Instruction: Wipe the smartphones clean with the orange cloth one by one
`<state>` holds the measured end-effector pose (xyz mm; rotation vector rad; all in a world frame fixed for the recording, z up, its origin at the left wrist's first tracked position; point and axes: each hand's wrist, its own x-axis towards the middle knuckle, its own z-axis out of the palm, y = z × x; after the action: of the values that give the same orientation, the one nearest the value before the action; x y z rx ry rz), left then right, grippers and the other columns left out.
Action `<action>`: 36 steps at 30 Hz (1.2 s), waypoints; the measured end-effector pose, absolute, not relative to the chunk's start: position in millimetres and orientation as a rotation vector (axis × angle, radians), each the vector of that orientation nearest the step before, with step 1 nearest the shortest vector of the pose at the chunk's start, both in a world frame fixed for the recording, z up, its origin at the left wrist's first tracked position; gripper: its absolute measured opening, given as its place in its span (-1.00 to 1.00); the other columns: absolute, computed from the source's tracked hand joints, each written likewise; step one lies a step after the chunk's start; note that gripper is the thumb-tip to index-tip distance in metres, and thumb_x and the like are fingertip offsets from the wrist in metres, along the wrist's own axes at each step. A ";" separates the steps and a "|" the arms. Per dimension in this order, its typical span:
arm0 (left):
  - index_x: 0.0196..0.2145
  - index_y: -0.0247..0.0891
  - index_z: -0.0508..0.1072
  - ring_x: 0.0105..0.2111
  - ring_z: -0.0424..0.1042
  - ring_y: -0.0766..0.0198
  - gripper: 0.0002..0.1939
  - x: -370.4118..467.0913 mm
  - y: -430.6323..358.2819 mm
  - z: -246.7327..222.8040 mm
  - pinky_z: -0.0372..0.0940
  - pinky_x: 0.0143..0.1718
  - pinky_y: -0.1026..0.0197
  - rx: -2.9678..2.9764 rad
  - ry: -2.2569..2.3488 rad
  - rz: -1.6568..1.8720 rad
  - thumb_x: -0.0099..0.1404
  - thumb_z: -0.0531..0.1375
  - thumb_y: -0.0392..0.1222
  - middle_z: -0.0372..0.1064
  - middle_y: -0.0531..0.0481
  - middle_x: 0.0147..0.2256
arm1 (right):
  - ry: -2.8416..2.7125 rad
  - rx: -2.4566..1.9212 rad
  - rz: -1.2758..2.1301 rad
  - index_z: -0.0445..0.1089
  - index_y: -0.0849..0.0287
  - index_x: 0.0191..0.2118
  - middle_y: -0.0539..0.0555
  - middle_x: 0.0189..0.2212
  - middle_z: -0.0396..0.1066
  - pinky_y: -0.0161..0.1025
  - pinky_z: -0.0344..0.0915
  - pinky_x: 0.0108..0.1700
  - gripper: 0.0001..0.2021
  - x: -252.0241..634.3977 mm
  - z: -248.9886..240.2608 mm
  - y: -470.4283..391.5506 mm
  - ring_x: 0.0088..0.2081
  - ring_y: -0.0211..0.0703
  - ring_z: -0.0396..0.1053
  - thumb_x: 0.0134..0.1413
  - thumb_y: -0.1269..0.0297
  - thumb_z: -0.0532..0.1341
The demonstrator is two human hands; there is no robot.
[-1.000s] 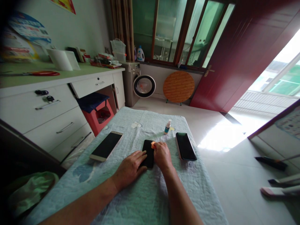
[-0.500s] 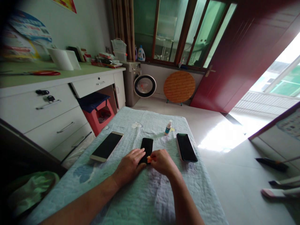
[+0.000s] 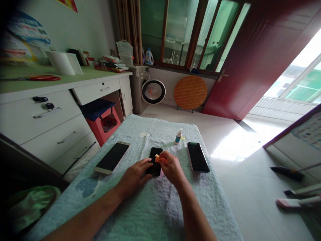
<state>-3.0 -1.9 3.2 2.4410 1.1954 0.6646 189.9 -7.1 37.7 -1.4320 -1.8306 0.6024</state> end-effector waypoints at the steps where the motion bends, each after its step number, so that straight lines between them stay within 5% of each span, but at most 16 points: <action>1: 0.00 -0.22 0.41 0.08 0.32 0.10 -0.66 -4.0 -2.1 5.1 0.23 0.13 0.05 2.448 1.165 0.657 0.25 0.22 -0.25 0.33 -0.11 0.08 | -1.848 -1.399 0.506 0.41 0.18 -0.32 0.01 -0.39 0.38 -0.37 0.21 -0.25 -0.84 187.1 32.1 -5.5 -0.35 -0.28 0.29 0.09 0.43 0.08; 6: -0.03 -0.19 0.43 0.01 0.37 0.14 -0.72 -5.9 -0.3 8.1 0.26 0.09 0.08 2.487 1.080 0.665 0.30 0.18 -0.22 0.40 -0.05 0.00 | -1.999 -1.388 0.358 0.45 0.15 -0.43 0.04 -0.36 0.37 -0.31 0.19 -0.14 -0.74 181.2 5.9 3.1 -0.25 -0.21 0.28 0.20 0.38 0.06; 21: -0.04 -0.20 0.46 0.04 0.37 0.15 -0.70 -7.6 1.8 -1.7 0.26 0.11 0.10 2.495 1.104 0.662 0.29 0.14 -0.34 0.38 -0.08 0.04 | -2.063 -1.485 0.209 0.41 0.16 -0.06 0.08 0.04 0.37 -0.16 0.15 0.10 -0.65 172.4 -5.2 24.6 0.03 -0.09 0.20 0.11 0.53 0.03; 36: -0.10 -0.16 0.46 -0.11 0.41 0.19 -0.75 -6.9 -0.3 -0.3 0.31 -0.02 0.18 2.495 1.123 0.622 0.31 0.11 -0.32 0.41 -0.02 -0.11 | -2.090 -1.410 0.249 0.40 0.13 0.01 0.11 0.05 0.37 -0.09 0.16 0.18 -0.62 180.3 -3.3 28.3 0.13 -0.12 0.24 0.17 0.50 -0.03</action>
<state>-6.9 -0.3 -0.3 2.4953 1.1231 0.6218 180.3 28.3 -3.3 -1.4103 -2.0901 0.2489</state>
